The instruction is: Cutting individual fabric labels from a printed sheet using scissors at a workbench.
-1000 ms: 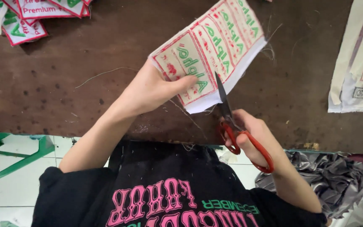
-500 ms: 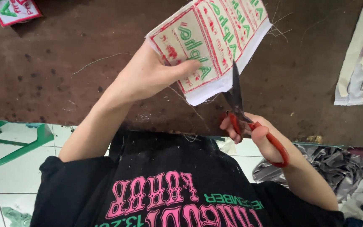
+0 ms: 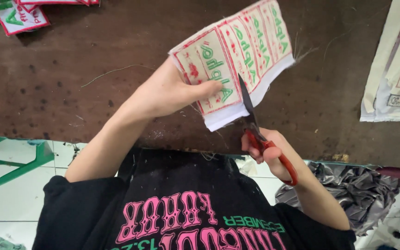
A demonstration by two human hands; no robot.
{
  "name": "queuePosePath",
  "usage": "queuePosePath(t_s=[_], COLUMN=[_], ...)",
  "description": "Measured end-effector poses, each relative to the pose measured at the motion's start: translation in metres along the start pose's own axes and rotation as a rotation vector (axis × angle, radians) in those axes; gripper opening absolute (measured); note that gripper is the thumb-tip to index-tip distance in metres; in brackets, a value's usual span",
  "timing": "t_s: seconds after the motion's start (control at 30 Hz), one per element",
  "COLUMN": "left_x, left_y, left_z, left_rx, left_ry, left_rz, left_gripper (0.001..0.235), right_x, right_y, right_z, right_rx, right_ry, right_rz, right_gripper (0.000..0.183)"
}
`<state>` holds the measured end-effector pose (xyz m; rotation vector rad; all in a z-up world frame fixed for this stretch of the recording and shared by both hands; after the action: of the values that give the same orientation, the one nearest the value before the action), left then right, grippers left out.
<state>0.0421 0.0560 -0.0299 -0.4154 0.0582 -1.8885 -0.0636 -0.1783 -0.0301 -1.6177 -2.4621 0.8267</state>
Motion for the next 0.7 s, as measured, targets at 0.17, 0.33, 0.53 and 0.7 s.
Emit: queuePosePath(t_s=[0.17, 0.33, 0.53, 0.7], left_x=[0.003, 0.003, 0.009, 0.006], left_y=[-0.003, -0.005, -0.007, -0.006], left_z=[0.008, 0.004, 0.001, -0.003], left_rx=[-0.017, -0.059, -0.064, 0.008], left_ry=[0.05, 0.07, 0.091, -0.012], left_rz=[0.023, 0.049, -0.004, 0.039], left_gripper=[0.038, 0.039, 0.039, 0.032], right_x=[0.006, 0.013, 0.014, 0.016], right_y=[0.003, 0.004, 0.004, 0.007], right_z=[0.003, 0.008, 0.015, 0.041], right_rx=[-0.005, -0.012, -0.02, 0.038], right_ry=[0.076, 0.176, 0.185, 0.262], right_rz=[0.035, 0.006, -0.02, 0.064], right_gripper=[0.098, 0.093, 0.101, 0.097])
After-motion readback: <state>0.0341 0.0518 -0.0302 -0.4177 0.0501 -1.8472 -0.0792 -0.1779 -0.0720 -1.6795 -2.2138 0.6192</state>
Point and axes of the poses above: each hand's wrist, its own y-axis towards the middle knuckle, its own x-axis out of the palm, z = x × y, the point moved 4 cm from there along y, towards the middle knuckle, and after that the axes turned 13 degrees about z, right-handed, at the moved point
